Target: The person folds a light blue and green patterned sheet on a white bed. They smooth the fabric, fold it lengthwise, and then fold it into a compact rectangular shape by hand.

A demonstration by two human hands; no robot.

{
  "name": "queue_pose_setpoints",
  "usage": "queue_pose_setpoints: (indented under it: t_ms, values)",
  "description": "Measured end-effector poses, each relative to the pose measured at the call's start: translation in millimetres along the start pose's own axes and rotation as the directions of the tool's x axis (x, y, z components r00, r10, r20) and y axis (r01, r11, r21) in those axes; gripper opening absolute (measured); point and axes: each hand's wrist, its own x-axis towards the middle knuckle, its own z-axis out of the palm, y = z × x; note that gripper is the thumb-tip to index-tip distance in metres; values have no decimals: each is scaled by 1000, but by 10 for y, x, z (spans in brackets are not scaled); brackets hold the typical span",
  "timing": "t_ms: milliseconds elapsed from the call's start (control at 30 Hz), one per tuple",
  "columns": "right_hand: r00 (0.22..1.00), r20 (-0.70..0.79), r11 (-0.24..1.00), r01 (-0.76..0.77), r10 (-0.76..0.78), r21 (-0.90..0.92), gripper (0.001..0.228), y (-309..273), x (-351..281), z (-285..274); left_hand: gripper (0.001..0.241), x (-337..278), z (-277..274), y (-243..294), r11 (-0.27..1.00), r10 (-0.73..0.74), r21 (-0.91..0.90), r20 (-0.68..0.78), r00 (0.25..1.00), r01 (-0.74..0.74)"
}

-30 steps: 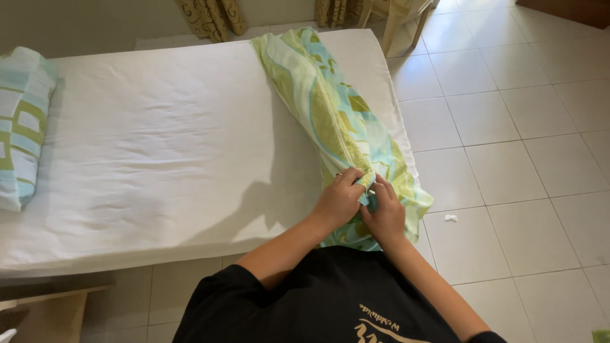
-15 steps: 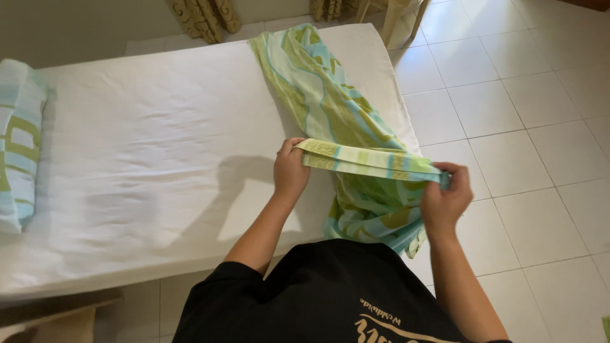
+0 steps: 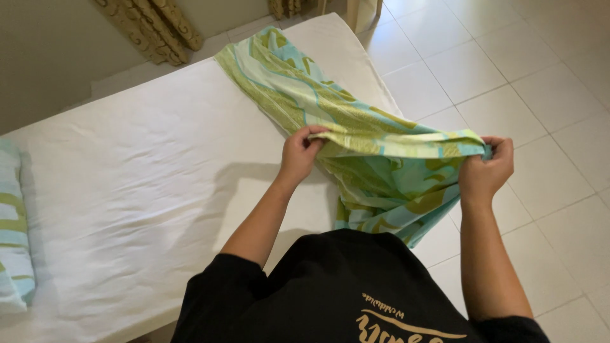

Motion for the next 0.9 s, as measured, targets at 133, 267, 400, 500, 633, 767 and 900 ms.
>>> queue_pose_setpoints:
  t_ms: [133,267,400,500,633,767,900]
  values:
    - [1000,-11,1000,15,-16,-27,9,141,95,-30,20,344,157,50,989,2,-146,5,1000,-1]
    - [999,-45,994,-15,10,-106,8,131,125,-122,11,585,365,36,972,57,-229,22,998,-51]
    - [996,-65,987,-74,66,-142,10,224,134,-156,5,768,582,-111,942,90,-326,20,996,-78]
    - [988,-39,976,-154,150,-156,11,301,185,-212,8,834,725,-58,923,20,-385,-2,1000,-19]
    - [960,72,941,-249,272,-230,22,405,304,-351,12,864,807,-60,924,-73,-378,-17,997,61]
    - [898,156,908,-391,413,-153,34,438,468,-519,16,864,1025,-7,945,-129,-306,-21,991,116]
    - [823,208,794,-566,529,223,23,336,508,-508,22,641,1201,489,973,-163,-172,-47,985,153]
